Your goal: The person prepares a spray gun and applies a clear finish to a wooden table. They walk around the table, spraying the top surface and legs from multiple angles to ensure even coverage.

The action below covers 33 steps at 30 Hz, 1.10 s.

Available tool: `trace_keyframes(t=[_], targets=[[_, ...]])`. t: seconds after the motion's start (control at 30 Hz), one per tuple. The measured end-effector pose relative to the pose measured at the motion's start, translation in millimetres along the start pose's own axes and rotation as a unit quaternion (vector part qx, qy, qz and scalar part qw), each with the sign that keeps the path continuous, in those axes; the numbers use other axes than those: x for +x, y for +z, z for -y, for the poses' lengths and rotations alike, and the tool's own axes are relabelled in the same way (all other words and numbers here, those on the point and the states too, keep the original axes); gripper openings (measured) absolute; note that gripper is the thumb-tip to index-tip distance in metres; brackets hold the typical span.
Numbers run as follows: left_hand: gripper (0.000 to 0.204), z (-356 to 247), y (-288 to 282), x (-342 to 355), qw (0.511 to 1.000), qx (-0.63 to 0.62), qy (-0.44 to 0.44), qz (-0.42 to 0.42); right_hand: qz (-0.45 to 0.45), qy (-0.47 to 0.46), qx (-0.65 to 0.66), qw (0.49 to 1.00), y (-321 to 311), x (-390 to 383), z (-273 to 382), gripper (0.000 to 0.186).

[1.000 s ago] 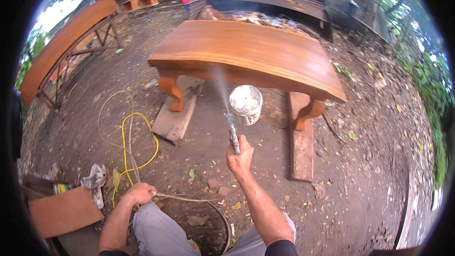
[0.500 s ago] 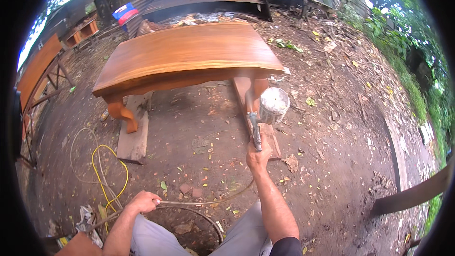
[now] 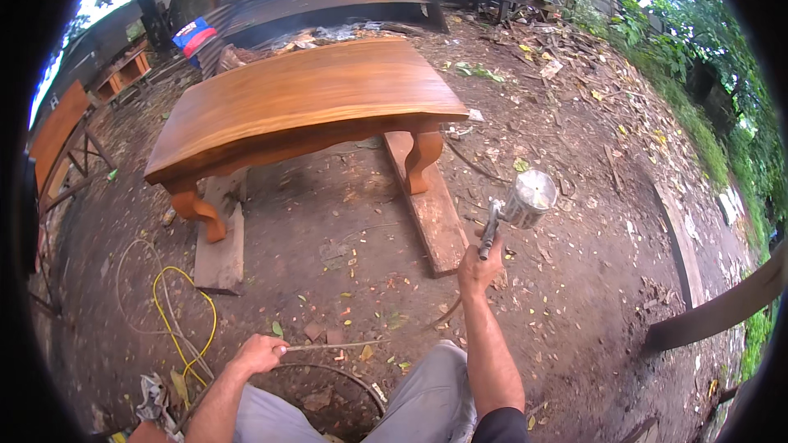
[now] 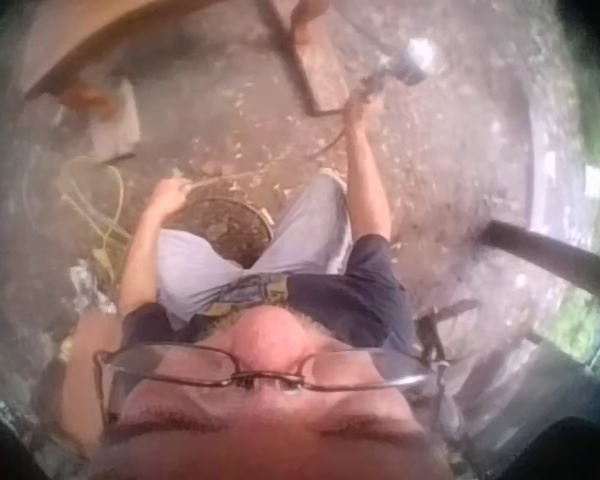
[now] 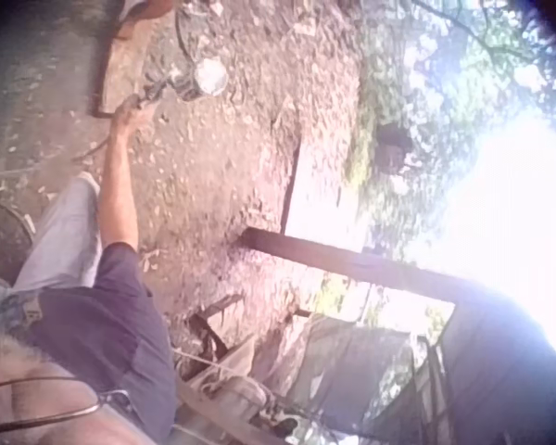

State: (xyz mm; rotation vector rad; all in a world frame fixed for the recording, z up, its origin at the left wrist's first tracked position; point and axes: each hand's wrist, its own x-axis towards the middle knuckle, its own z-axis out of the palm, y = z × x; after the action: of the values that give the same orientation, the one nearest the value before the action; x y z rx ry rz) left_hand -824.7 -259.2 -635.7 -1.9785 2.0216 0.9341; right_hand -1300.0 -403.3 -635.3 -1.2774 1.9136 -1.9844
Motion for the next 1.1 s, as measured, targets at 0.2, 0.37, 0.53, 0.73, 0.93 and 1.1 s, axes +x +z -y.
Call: trace_keyframes(t=[0.2, 0.37, 0.53, 0.73, 0.93, 1.1], targets=[[0.029, 31.6, 4.1, -18.8, 0.999, -0.023, -0.032, -0.036, 0.010, -0.019, -0.011, 1.000, 40.3, -26.0, -3.0, 0.010], [0.028, 63.7, 4.6, -40.5, 0.992, -0.074, -0.081, -0.055, 0.059, -0.053, 0.001, 0.997, 82.9, -59.2, 4.3, 0.012], [0.028, 101.3, 6.4, -72.4, 0.984, -0.086, -0.125, -0.088, 0.144, -0.021, 0.041, 0.989, 114.0, -101.4, 37.0, 0.015], [0.028, 134.5, 11.3, -116.2, 0.965, -0.125, -0.199, -0.119, 0.225, -0.030, 0.095, 0.969, 156.6, -159.0, 78.6, 0.014], [0.028, 185.1, 41.2, -159.0, 0.937, -0.177, -0.259, -0.153, 0.300, -0.037, 0.153, 0.941, 209.4, -228.1, 123.2, 0.015], [0.028, 200.7, 54.2, -191.5, 0.924, -0.179, -0.289, -0.172, 0.374, -0.044, 0.197, 0.905, 241.1, -280.6, 157.7, 0.016]])
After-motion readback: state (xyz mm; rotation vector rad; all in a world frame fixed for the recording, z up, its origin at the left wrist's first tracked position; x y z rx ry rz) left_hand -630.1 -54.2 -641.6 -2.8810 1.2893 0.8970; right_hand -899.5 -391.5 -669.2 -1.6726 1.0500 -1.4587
